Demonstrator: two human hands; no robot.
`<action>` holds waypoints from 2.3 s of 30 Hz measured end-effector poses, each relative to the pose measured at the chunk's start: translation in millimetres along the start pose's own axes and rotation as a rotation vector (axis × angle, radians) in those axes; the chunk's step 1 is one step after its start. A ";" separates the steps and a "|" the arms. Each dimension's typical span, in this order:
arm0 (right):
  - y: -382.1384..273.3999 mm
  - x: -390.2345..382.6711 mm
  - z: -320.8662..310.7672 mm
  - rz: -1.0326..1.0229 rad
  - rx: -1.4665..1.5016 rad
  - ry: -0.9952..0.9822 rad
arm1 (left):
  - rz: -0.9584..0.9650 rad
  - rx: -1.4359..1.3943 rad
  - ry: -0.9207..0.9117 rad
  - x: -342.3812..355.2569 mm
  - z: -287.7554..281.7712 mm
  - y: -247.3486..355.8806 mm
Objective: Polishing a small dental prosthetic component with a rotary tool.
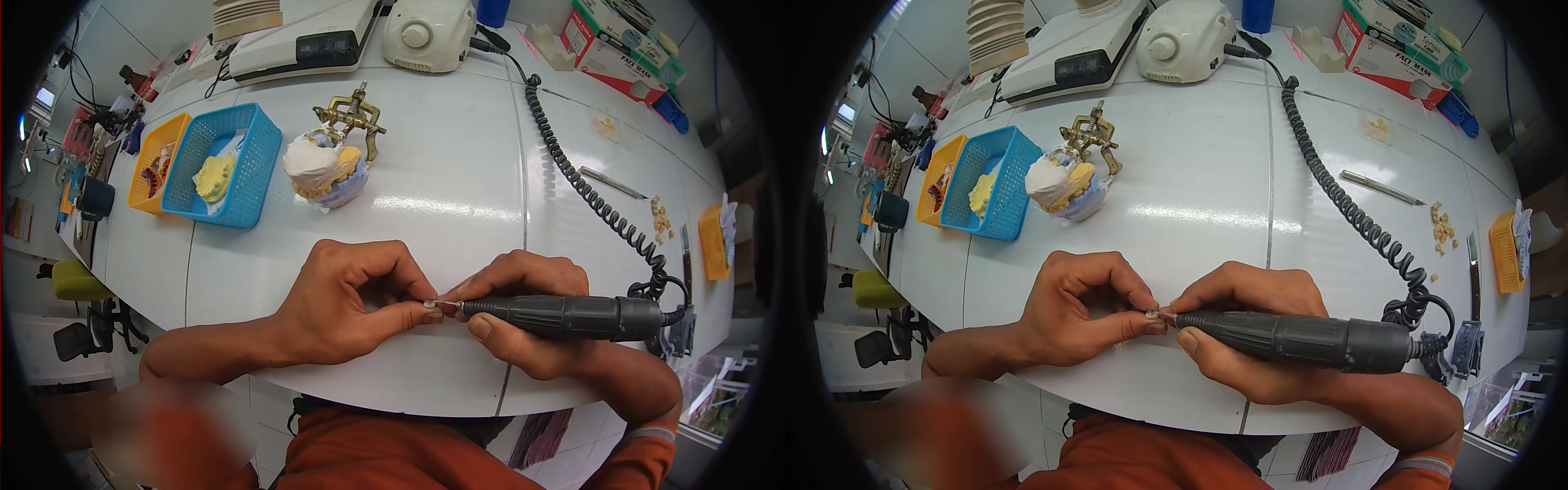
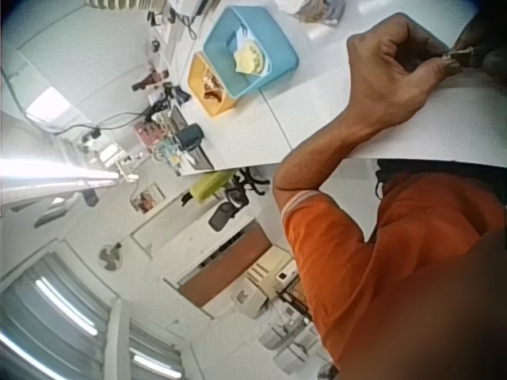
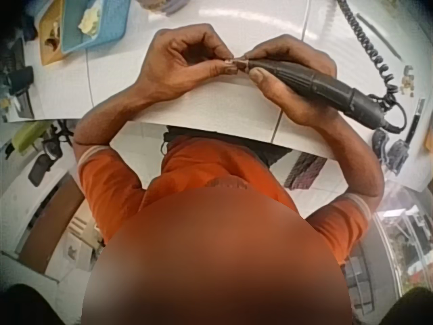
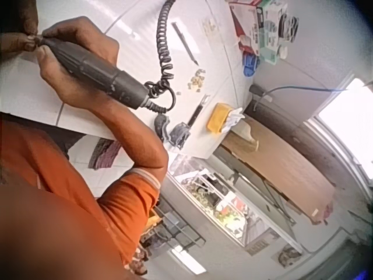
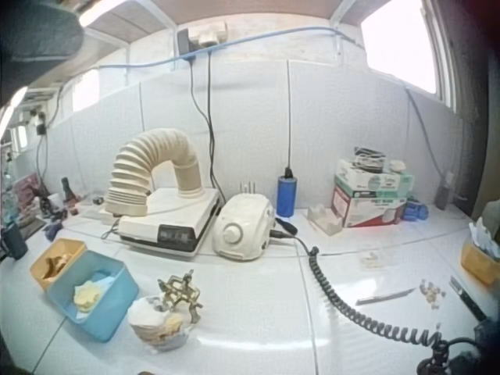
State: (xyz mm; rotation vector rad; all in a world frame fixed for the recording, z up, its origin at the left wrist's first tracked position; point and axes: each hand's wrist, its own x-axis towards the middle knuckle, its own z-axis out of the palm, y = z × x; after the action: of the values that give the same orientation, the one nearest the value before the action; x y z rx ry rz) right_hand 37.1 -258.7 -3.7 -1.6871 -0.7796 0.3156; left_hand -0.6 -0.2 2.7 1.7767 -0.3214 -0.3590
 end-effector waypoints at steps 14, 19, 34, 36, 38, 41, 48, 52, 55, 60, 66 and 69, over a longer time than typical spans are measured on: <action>1.8 0.0 -0.2 -0.042 -0.006 -0.011 | 0.008 0.014 0.006 -0.4 0.0 -0.3; 1.3 -0.5 0.0 -0.039 -0.028 -0.018 | 0.019 0.003 0.013 -0.5 0.2 -1.5; -0.5 -1.0 5.1 -0.078 -0.010 0.028 | 0.040 0.036 0.031 -0.4 0.5 -1.7; -0.9 -1.3 5.4 -0.087 -0.003 0.032 | 0.040 0.039 0.033 -0.5 0.9 -1.7; -1.5 -1.6 5.1 -0.075 -0.021 0.030 | 0.041 0.042 0.034 -0.5 0.7 -1.4; -0.2 -0.7 4.8 -0.083 -0.023 0.030 | 0.041 0.032 0.034 -0.2 0.9 -1.9; -1.0 0.3 7.8 -0.107 -0.008 0.049 | 0.032 0.015 0.041 -0.6 1.0 -3.5; -0.9 -0.1 5.9 -0.100 -0.028 0.039 | 0.037 0.029 0.041 -0.3 1.2 -2.8; -0.9 0.2 7.0 -0.108 -0.031 0.044 | 0.044 0.028 0.042 -0.3 1.4 -2.4; -2.3 -0.2 4.8 -0.083 -0.051 0.025 | 0.045 0.033 0.036 -0.5 1.0 -2.5; -0.3 -0.1 7.4 -0.082 -0.022 0.059 | 0.032 0.025 0.028 -0.2 0.2 -2.6; -0.9 -0.1 5.1 -0.088 -0.030 0.049 | 0.037 0.034 0.017 -0.2 0.1 -1.9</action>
State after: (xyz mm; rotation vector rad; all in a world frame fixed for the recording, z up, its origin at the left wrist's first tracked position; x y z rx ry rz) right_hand 33.8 -254.7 -4.3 -1.6776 -0.8230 0.2020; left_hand -0.8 0.3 0.8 1.8041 -0.3498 -0.3132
